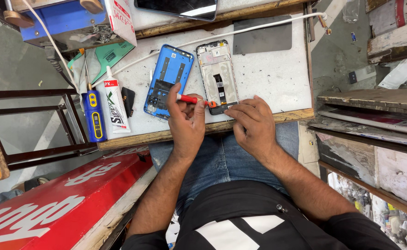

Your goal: The person repairs a smartphone at a workbench. They handle a phone box and a phone, separate the phone's back cover and frame from the body, unscrew internal components with a screwdriver, manipulate small internal parts, then apply adhesive from a glue tube to the phone and press the parts back together.

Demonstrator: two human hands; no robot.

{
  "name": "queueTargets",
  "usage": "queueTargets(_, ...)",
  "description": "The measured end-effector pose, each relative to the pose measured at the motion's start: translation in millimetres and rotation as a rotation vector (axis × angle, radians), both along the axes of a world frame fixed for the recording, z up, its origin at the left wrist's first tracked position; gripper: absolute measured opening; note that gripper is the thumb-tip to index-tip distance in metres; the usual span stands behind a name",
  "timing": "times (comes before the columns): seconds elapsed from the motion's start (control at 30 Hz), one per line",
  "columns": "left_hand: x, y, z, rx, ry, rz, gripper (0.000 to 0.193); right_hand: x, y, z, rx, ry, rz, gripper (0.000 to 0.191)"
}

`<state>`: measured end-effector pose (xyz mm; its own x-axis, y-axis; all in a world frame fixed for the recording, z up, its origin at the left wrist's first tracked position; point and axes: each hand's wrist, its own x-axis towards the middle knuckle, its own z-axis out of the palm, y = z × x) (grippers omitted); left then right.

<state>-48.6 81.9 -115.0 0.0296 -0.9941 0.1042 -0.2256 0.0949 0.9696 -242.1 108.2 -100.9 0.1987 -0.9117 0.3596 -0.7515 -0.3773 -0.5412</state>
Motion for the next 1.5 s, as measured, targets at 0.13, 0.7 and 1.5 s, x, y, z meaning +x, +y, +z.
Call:
queueTargets(0.13,-5,2,2,-0.247,-0.115,-0.004,0.061,0,0,1,-0.003,-0.004,0.001,0.038)
queueTargets(0.7,-4,2,9,-0.485,-0.415,0.004,0.066,-1,3,-2,-0.001,-0.001,-0.001,0.035)
queueTargets(1.5,-6,-12,66,-0.295,-0.304,-0.422,0.046,189,92,-10,1.315,0.203,1.809,0.063)
